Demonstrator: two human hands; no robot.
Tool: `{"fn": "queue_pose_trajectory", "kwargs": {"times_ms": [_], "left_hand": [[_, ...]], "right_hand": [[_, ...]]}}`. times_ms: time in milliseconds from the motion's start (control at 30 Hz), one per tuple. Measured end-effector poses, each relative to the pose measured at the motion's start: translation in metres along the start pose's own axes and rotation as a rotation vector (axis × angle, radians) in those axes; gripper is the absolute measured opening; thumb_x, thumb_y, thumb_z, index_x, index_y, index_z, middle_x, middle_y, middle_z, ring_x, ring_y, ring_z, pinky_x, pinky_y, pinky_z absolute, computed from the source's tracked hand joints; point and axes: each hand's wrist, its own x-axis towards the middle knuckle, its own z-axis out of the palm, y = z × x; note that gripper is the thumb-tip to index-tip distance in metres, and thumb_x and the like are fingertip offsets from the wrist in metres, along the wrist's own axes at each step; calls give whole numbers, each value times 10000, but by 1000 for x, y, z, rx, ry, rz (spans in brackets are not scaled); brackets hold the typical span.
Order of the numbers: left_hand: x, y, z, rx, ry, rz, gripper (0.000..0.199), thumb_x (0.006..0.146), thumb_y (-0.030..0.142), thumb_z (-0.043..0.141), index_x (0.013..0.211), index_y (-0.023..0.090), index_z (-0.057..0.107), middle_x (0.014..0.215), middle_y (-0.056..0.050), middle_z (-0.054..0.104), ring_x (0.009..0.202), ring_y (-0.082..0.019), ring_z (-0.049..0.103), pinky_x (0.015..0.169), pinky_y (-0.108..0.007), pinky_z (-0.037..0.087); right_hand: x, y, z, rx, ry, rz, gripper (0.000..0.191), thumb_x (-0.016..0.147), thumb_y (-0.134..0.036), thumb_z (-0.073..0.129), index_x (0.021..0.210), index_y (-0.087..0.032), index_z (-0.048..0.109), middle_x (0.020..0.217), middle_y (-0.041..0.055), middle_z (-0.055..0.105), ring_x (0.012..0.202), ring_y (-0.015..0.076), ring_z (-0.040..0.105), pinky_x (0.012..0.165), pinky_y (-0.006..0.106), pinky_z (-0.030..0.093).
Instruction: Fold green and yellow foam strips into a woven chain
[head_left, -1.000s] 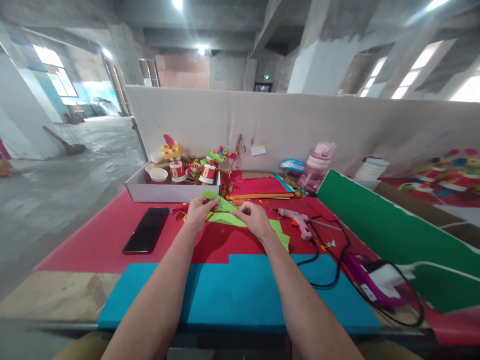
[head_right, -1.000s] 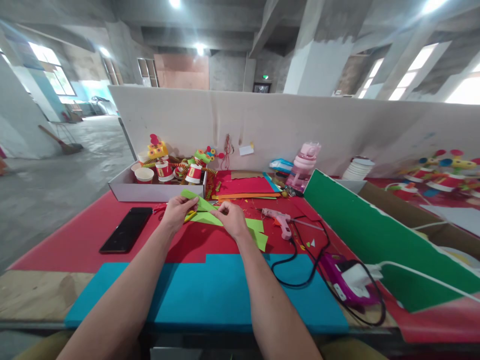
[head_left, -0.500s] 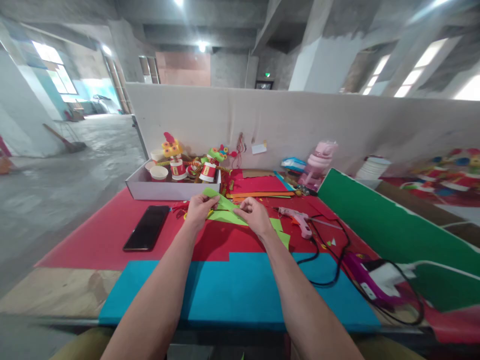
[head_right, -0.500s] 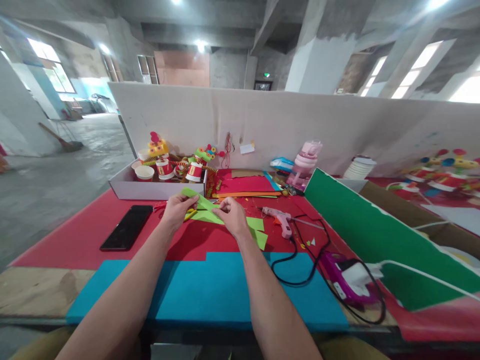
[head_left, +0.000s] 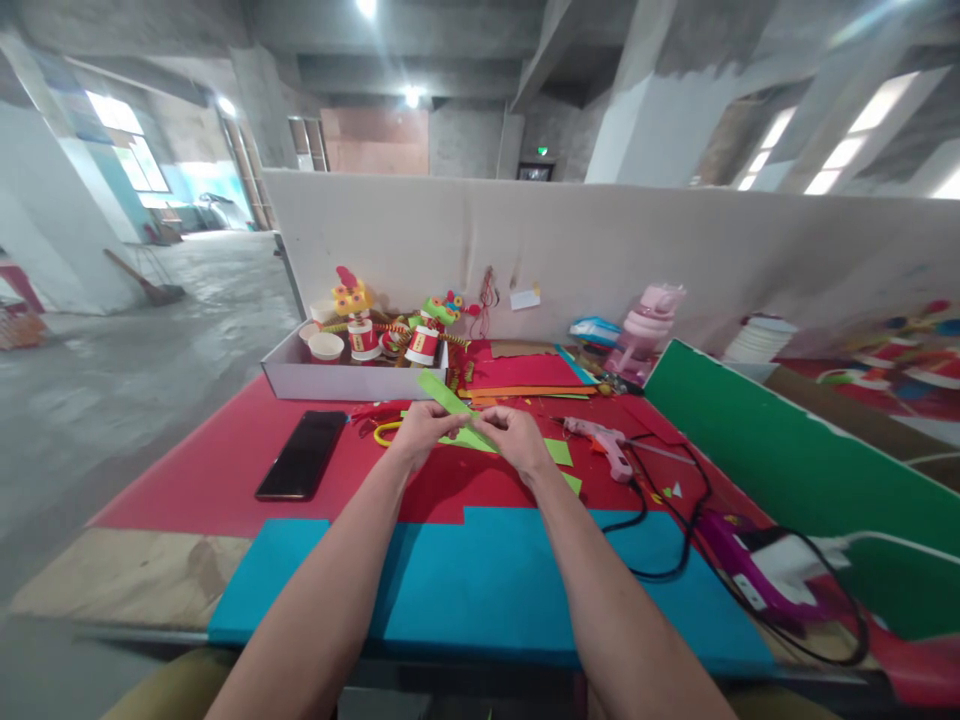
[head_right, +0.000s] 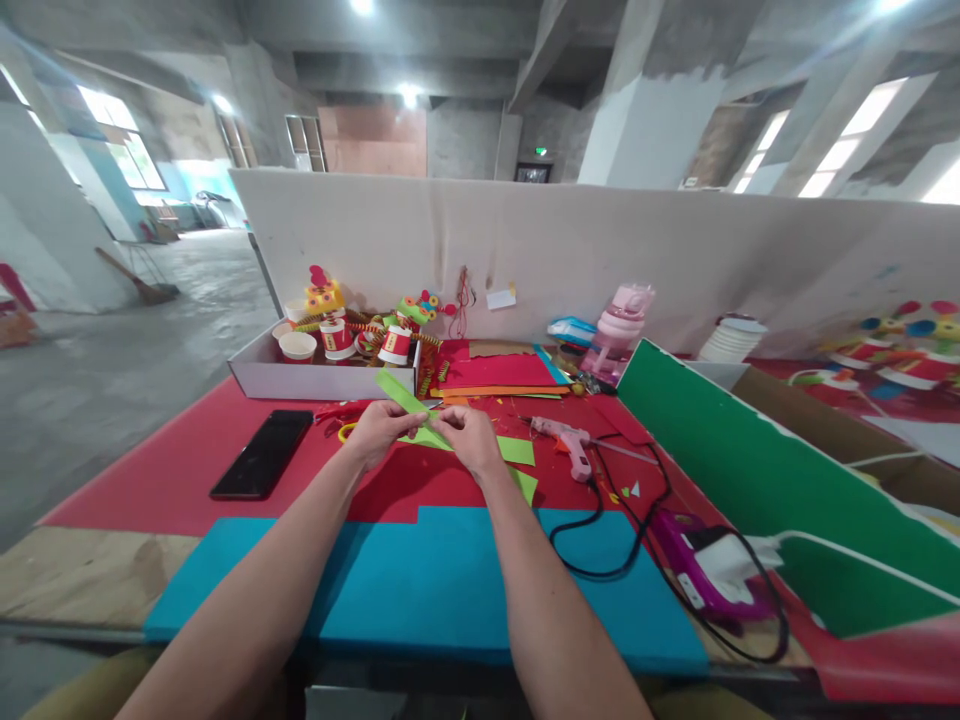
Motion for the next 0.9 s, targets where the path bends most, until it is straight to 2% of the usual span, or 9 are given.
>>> {"fn": "queue_pose_trajectory", "kwargs": {"times_ms": [200, 433, 600, 767, 833, 900], "left_hand": [[8, -5, -11, -107, 106, 28, 348, 554, 407, 816, 505, 129, 613, 488, -8, 567, 483, -75, 453, 508, -224, 328], [11, -3, -24, -254, 206, 67, 331, 552, 386, 829, 532, 134, 615, 467, 12, 538, 456, -63, 448, 466, -200, 327], [13, 0, -32, -344, 258, 78, 292, 523, 345, 845, 557, 138, 642, 473, 13, 538, 460, -59, 454, 452, -186, 337], [14, 8, -36, -491, 407, 150, 313, 525, 390, 836, 671, 152, 696, 573, 3, 601, 507, -68, 491, 491, -197, 394], [12, 10, -29, -480, 330, 126, 354, 558, 436, 815, 713, 137, 704, 614, -11, 616, 524, -69, 500, 503, -200, 400], [9, 9, -18, -411, 156, 60, 381, 576, 459, 803, 720, 121, 699, 614, -18, 612, 525, -72, 498, 508, -204, 391]], "right_hand": [[2, 4, -5, -15, -25, 23, 335, 662, -498, 674, 696, -166, 651, 676, 19, 632, 640, 148, 532, 620, 266, 401], [1, 6, -8, -17, -91, 42, 327, 658, -494, 666, 664, -169, 631, 630, -5, 586, 602, 129, 487, 601, 257, 370], [0, 6, -9, -27, -93, 57, 318, 654, -483, 677, 669, -168, 645, 635, -5, 597, 602, 128, 495, 604, 256, 373], [1, 6, -9, 38, -28, 81, 310, 639, -476, 693, 675, -171, 653, 647, -1, 617, 621, 134, 512, 615, 260, 387], [2, 6, -7, 122, 11, 87, 328, 626, -491, 704, 691, -174, 651, 667, 2, 630, 627, 135, 518, 618, 260, 394], [3, 6, -4, 190, 37, 86, 351, 610, -503, 720, 708, -174, 650, 685, 4, 637, 627, 132, 519, 618, 259, 399]]}}
